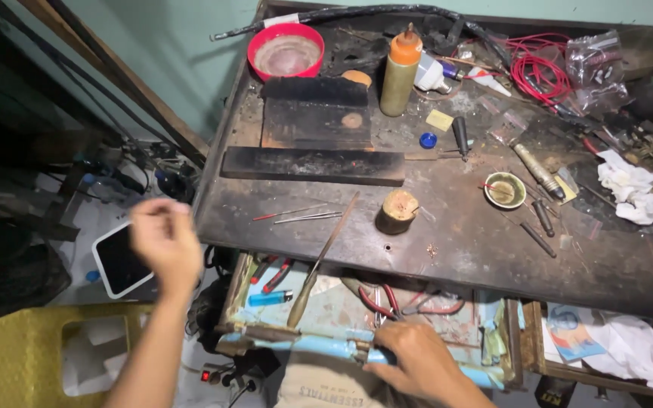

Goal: The person heats a small metal jewelry component with a blowtorch and then uses a hand file to shape it while holding it against a wooden bench pin.

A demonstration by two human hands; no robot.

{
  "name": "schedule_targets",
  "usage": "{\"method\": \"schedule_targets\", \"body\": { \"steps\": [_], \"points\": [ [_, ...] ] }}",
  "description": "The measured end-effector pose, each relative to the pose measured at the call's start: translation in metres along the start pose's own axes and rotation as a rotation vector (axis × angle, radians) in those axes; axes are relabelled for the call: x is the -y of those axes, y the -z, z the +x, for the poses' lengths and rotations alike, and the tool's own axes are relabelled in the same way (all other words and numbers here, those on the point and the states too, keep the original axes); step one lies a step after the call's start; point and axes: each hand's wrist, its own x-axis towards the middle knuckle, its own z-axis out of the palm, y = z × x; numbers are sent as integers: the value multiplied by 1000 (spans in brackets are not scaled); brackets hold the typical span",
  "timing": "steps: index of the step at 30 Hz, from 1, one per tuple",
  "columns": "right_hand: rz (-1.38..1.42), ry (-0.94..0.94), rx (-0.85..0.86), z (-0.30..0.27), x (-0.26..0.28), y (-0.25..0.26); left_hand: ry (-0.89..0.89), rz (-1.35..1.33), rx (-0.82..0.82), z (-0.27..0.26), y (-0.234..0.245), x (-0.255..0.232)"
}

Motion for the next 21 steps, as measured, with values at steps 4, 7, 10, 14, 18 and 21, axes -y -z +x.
{"method": "schedule_targets", "body": {
  "steps": [4,7,10,14,18,21],
  "points": [
    [66,-26,94,-18,15,-17,-324,33,457,-11,-23,-99],
    [127,47,76,-23,19,-25,-430,15,730,-15,-50,-105],
    [126,-21,191,-17,17,-24,-198,424,969,-24,-76,-73],
    [229,-164,533,9,14,16,-368,459,841,-36,-93,-54],
    [157,-191,731,43,46,91,-415,458,705,-37,-100,-50],
    [248,-221,584,60,45,104,-357,384,826,-32,-107,-49]
  ]
}}
